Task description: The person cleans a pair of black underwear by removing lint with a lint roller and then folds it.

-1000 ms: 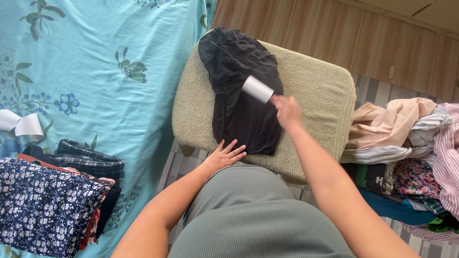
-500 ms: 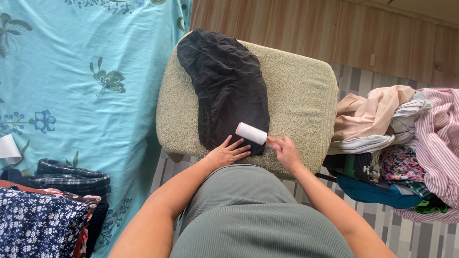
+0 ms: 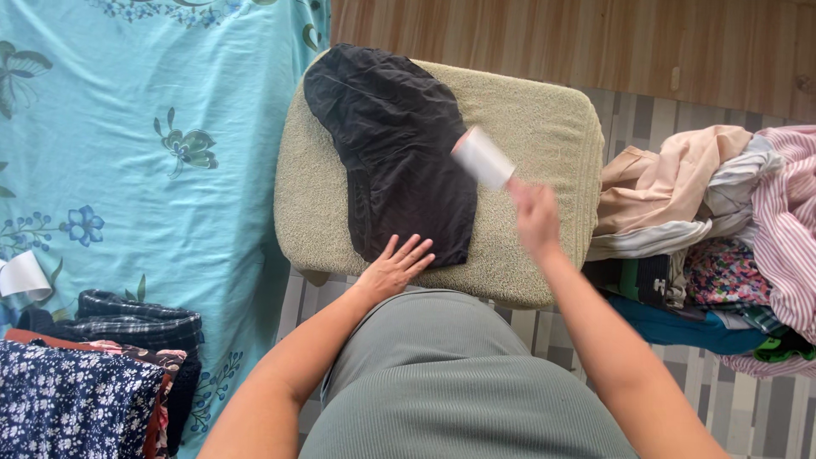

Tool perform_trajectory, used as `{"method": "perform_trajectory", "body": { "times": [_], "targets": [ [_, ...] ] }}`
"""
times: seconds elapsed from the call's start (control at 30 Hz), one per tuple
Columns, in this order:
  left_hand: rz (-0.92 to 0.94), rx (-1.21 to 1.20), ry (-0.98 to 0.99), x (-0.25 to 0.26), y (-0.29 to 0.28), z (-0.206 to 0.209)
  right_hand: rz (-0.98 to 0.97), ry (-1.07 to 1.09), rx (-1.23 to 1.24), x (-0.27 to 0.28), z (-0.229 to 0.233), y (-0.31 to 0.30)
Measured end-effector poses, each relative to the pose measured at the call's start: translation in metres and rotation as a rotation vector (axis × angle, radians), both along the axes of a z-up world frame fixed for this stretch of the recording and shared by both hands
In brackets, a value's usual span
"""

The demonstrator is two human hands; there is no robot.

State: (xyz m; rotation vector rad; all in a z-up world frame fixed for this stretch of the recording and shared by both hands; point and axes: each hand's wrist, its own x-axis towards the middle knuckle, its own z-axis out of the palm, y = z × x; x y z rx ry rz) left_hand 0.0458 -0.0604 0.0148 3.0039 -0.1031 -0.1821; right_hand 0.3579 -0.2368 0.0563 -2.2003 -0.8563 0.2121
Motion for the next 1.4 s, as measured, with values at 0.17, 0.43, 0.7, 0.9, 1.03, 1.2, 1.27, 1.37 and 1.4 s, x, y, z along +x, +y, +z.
{"method": "perform_trajectory", "body": {
  "times": [0.17,0.43,0.7,0.9,1.03,1.2,1.27,1.37,1.4],
  "targets": [
    [0.046,-0.034,0.025,-0.026,0.005,0.000,0.275,0.119,-0.178,-0.111,0.006,-0.072],
    [0.082,-0.104,0.168,-0.027,0.003,0.008,-0.042,-0.026,-0.267,-0.043,-0.011,-0.022],
    [0.029,0.130,-0.033,-0.033,0.006,-0.015,0.007,-0.035,-0.145,-0.064,0.002,-0.035],
    [0.066,-0.118,0.211,-0.033,0.008,-0.005,0.329,-0.006,-0.175,-0.093,0.002,-0.010],
    [0.064,-0.082,0.156,-0.033,0.009,-0.016,0.108,-0.091,-0.210,-0.021,-0.017,0.042],
    [0.096,-0.206,-0.053,-0.026,0.025,0.005,-0.219,-0.089,-0.077,0.050,-0.021,0.091],
    [0.416,-0.363,-0.017,-0.020,0.035,0.041,-0.280,0.126,-0.069,0.044,-0.022,0.101],
    [0.845,-0.418,-0.166,0.008,0.056,0.092,-0.217,0.189,-0.137,0.018,-0.023,0.110],
    [0.976,-0.403,-0.250,0.015,0.061,0.101,-0.178,0.179,-0.203,0.007,-0.023,0.111]
  ]
}}
